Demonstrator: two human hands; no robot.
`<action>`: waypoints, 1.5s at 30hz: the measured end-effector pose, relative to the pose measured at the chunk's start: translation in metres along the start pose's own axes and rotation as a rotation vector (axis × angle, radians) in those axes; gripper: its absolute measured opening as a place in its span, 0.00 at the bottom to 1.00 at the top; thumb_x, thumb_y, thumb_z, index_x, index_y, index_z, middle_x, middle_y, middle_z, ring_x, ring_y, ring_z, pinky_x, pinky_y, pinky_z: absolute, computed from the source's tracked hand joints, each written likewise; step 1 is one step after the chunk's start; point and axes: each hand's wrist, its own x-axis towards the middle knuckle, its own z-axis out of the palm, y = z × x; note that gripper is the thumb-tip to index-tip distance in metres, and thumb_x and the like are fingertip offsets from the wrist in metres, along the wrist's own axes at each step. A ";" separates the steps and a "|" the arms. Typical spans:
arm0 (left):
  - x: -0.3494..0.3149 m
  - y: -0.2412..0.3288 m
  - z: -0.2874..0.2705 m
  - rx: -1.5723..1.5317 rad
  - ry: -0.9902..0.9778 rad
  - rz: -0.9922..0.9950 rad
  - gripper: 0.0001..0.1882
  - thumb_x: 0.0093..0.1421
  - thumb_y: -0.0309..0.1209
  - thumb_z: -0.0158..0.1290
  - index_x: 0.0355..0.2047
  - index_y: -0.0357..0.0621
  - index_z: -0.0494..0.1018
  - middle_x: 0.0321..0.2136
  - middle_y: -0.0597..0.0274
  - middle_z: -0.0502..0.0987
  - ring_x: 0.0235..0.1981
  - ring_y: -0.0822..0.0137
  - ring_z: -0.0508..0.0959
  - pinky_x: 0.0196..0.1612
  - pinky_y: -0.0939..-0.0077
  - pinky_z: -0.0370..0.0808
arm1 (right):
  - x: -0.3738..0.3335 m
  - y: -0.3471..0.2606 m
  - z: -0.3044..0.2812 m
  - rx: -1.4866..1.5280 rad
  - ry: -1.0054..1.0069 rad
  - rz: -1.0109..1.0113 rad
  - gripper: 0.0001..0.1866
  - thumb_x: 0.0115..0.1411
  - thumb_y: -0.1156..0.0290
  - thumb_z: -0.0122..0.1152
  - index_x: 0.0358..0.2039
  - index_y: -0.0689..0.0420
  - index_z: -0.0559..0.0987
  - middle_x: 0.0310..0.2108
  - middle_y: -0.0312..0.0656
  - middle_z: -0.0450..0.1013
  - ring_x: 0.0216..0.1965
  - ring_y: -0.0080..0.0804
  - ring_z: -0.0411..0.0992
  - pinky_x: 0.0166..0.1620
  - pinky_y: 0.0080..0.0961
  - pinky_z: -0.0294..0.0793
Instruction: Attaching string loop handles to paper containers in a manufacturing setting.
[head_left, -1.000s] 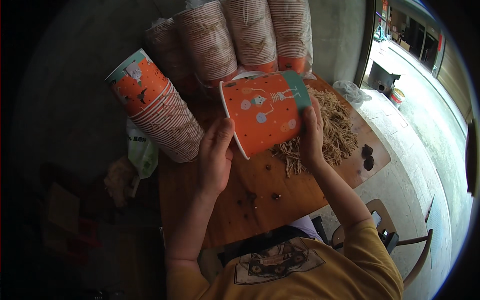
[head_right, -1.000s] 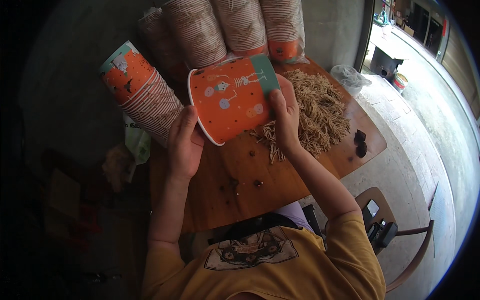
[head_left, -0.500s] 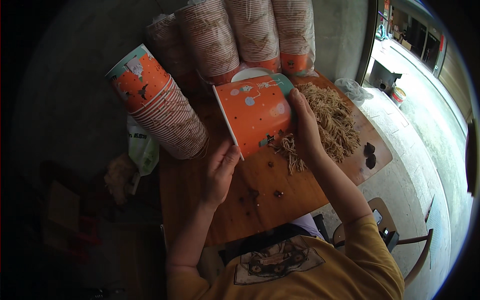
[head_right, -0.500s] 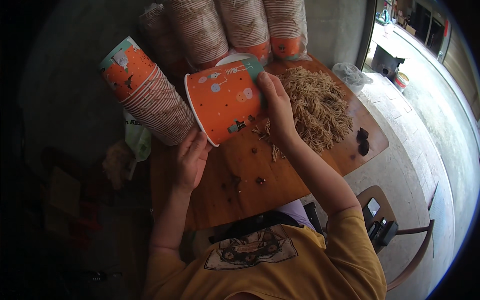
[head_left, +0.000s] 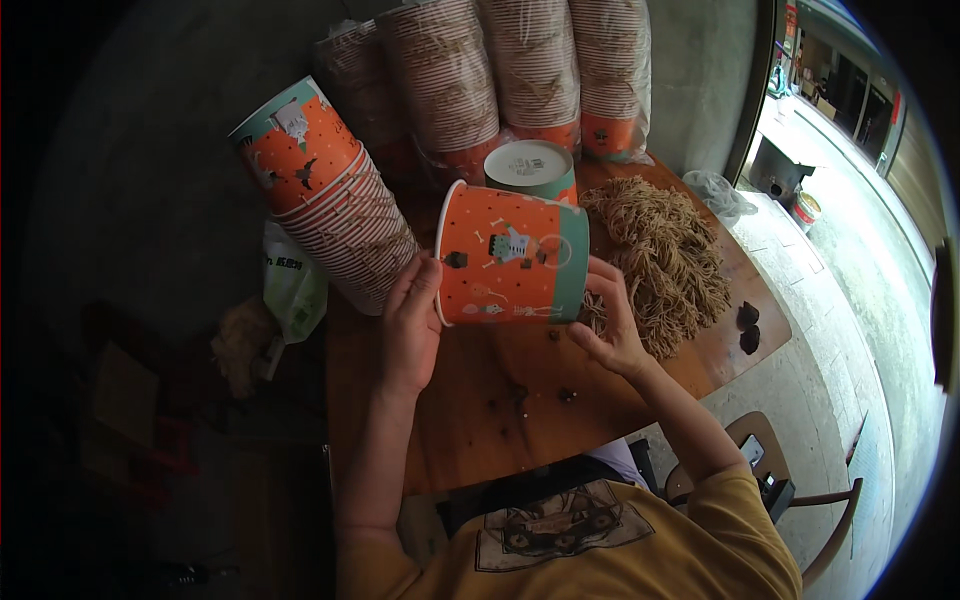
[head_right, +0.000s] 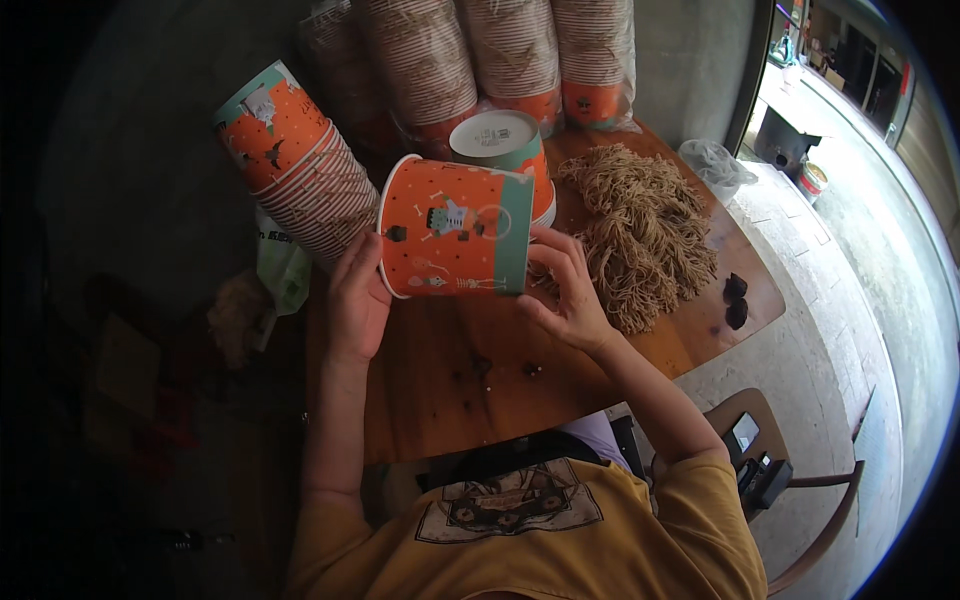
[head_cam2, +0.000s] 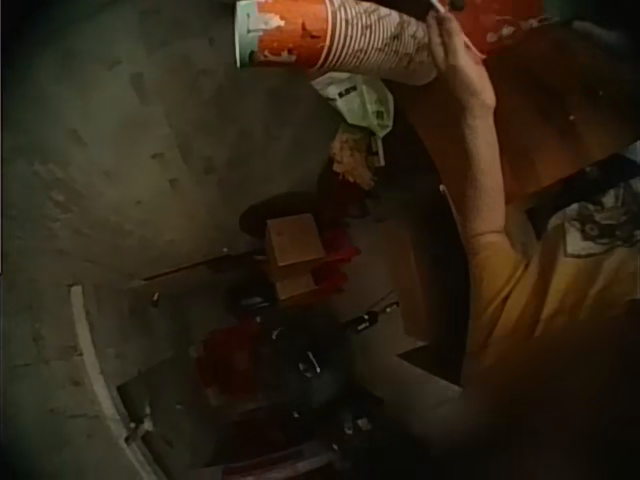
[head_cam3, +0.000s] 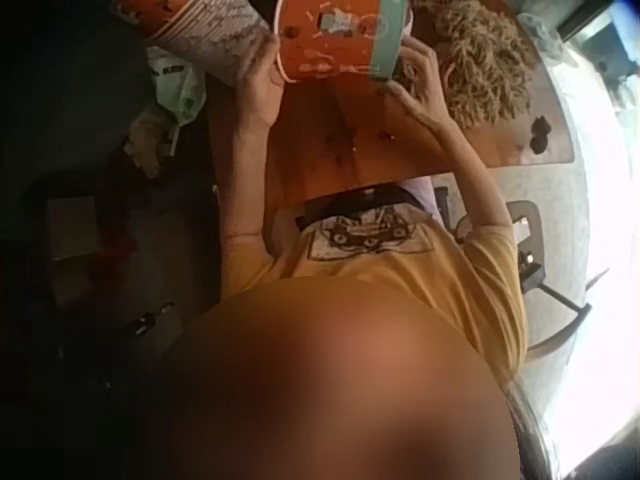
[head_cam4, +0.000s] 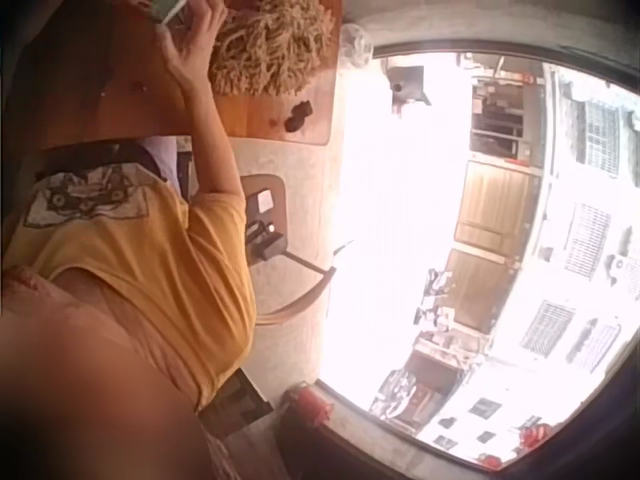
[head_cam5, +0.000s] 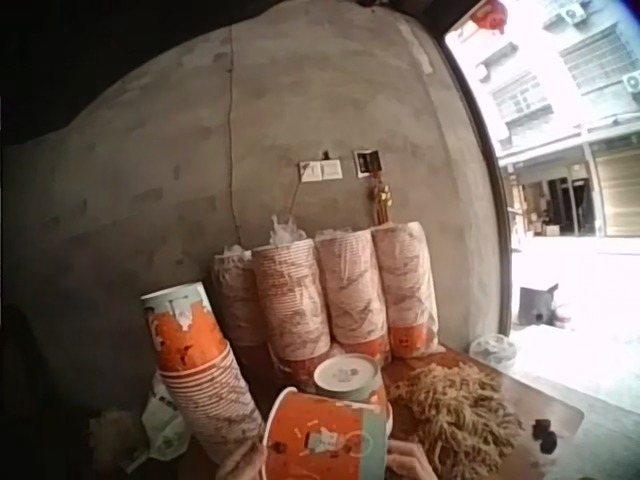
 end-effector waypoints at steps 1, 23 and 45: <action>0.001 -0.004 -0.012 0.182 0.016 0.029 0.17 0.68 0.38 0.42 0.47 0.40 0.69 0.42 0.66 0.73 0.44 0.75 0.71 0.49 0.78 0.68 | -0.004 0.001 -0.001 0.088 -0.089 0.118 0.28 0.57 0.54 0.59 0.52 0.58 0.66 0.55 0.51 0.61 0.54 0.46 0.60 0.58 0.39 0.58; -0.009 -0.015 -0.032 0.360 -0.025 -0.058 0.10 0.68 0.36 0.42 0.37 0.44 0.68 0.29 0.77 0.65 0.31 0.85 0.61 0.37 0.89 0.58 | -0.020 -0.010 0.011 0.527 -0.279 0.705 0.22 0.65 0.61 0.50 0.54 0.63 0.65 0.46 0.44 0.71 0.49 0.32 0.70 0.53 0.29 0.67; 0.001 -0.015 0.008 0.813 -0.154 -0.158 0.17 0.68 0.42 0.42 0.31 0.39 0.67 0.22 0.72 0.63 0.27 0.81 0.62 0.33 0.84 0.64 | -0.026 -0.007 0.027 0.047 -0.338 0.817 0.15 0.62 0.62 0.54 0.42 0.61 0.70 0.37 0.49 0.73 0.35 0.47 0.74 0.40 0.35 0.73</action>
